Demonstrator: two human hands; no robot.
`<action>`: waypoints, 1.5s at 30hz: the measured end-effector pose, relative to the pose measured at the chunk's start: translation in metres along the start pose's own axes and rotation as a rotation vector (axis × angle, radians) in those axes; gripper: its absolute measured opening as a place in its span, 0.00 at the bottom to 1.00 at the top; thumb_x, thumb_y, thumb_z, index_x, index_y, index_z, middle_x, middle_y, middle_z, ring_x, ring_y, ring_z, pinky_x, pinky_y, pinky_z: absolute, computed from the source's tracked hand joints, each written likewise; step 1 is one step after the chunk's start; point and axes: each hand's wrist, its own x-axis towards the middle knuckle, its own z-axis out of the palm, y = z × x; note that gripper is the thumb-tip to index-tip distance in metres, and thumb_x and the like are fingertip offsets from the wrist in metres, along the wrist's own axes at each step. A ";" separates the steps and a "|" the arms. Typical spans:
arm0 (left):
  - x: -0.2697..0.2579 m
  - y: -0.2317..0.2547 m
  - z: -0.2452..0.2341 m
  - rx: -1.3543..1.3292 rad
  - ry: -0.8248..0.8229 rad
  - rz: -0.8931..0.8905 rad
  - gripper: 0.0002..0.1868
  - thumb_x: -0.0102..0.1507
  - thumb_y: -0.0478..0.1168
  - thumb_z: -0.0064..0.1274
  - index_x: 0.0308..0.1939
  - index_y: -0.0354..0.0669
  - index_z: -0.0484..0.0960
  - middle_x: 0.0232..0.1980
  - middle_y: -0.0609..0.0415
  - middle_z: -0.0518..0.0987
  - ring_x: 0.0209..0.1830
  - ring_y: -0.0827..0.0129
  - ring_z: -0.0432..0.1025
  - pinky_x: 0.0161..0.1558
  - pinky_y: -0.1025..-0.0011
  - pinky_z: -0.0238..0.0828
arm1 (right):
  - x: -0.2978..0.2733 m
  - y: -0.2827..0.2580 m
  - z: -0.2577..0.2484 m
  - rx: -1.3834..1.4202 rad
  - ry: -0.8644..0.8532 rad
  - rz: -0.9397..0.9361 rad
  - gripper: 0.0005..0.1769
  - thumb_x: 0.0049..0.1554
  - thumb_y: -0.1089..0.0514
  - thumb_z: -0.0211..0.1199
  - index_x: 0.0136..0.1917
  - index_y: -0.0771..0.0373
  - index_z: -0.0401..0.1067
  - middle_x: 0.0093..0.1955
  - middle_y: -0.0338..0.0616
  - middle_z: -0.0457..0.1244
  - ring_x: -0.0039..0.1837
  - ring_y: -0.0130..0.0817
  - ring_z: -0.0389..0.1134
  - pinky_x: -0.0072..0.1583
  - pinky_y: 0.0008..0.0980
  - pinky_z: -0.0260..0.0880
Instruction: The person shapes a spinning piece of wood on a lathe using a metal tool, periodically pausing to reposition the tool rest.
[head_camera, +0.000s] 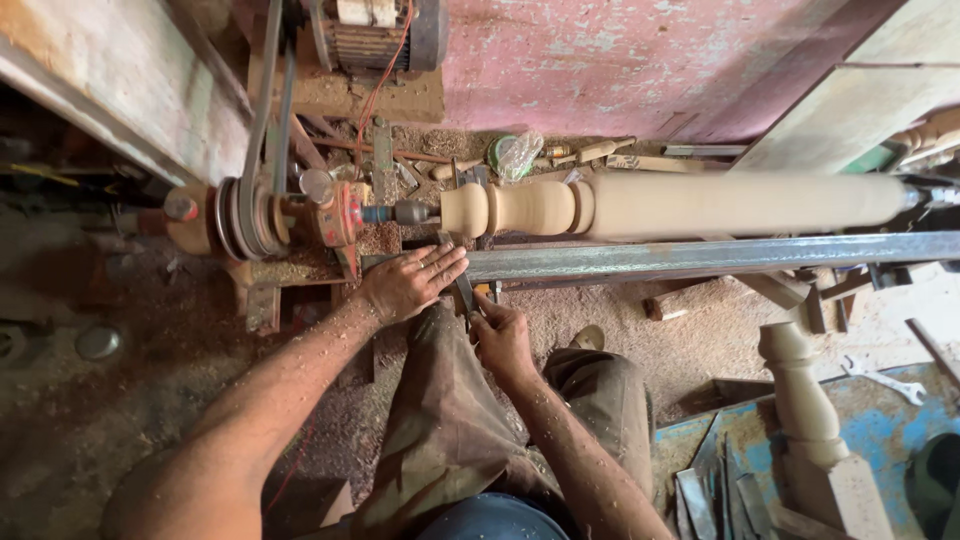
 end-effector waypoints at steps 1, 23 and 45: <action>0.001 0.000 -0.005 -0.034 -0.006 -0.004 0.36 0.65 0.48 0.54 0.74 0.39 0.64 0.76 0.46 0.67 0.74 0.60 0.65 0.75 0.62 0.59 | -0.001 0.002 0.000 0.030 0.000 -0.024 0.25 0.61 0.64 0.60 0.72 0.57 0.70 0.28 0.36 0.65 0.24 0.18 0.55 0.27 0.22 0.56; 0.014 0.002 -0.033 -0.099 -0.143 -0.005 0.40 0.62 0.27 0.42 0.80 0.41 0.54 0.81 0.49 0.59 0.79 0.58 0.58 0.78 0.59 0.54 | -0.006 0.002 -0.001 0.037 0.060 0.025 0.23 0.61 0.64 0.59 0.70 0.59 0.71 0.28 0.36 0.66 0.24 0.20 0.55 0.27 0.24 0.54; 0.018 -0.001 -0.035 -0.131 -0.198 0.041 0.41 0.62 0.31 0.44 0.80 0.44 0.52 0.82 0.51 0.57 0.81 0.58 0.54 0.78 0.57 0.49 | -0.016 0.025 0.028 0.214 0.147 0.050 0.25 0.61 0.65 0.59 0.72 0.61 0.68 0.33 0.41 0.68 0.28 0.19 0.58 0.29 0.22 0.59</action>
